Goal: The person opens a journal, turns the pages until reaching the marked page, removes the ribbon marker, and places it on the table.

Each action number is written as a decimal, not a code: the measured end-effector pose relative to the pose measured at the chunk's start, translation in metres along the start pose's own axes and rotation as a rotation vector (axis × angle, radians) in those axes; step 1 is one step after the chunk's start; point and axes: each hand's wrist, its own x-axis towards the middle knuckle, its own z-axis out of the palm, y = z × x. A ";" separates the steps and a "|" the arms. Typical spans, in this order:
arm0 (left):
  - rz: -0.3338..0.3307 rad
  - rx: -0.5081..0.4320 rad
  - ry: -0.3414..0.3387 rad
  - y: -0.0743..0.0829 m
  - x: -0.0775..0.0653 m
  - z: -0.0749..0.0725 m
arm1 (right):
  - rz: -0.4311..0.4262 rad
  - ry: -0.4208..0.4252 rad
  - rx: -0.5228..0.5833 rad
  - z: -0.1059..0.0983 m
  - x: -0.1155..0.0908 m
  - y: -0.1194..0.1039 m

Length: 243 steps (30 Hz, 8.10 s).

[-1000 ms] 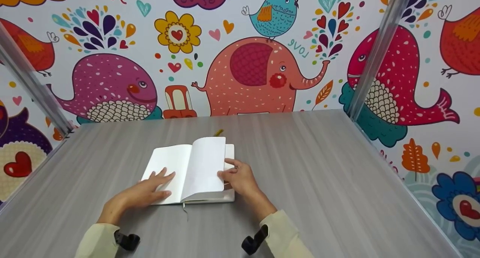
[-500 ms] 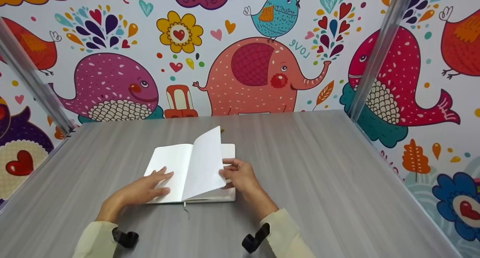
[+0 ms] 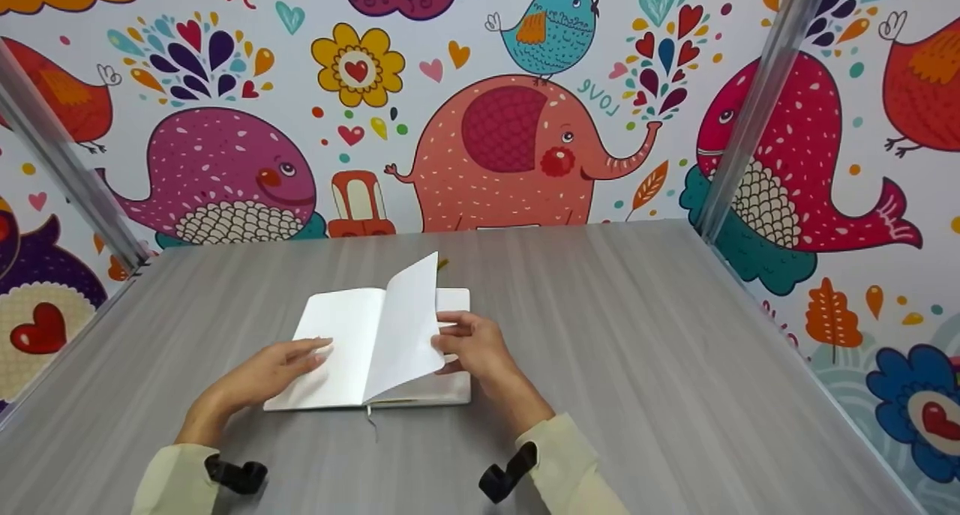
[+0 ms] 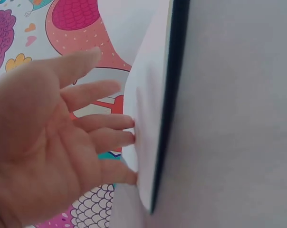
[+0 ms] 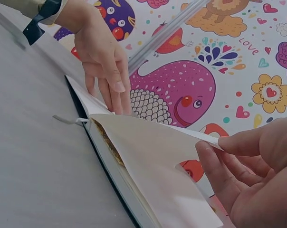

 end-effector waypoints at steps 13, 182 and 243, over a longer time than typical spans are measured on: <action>-0.055 -0.209 0.004 -0.004 0.002 -0.007 | -0.028 -0.031 -0.018 0.012 0.001 -0.012; -0.030 0.258 -0.179 0.026 -0.004 0.021 | -0.115 -0.412 -1.147 0.031 0.002 -0.003; -0.060 0.337 -0.251 0.054 0.011 0.035 | -0.068 -0.476 -1.203 0.018 0.005 -0.005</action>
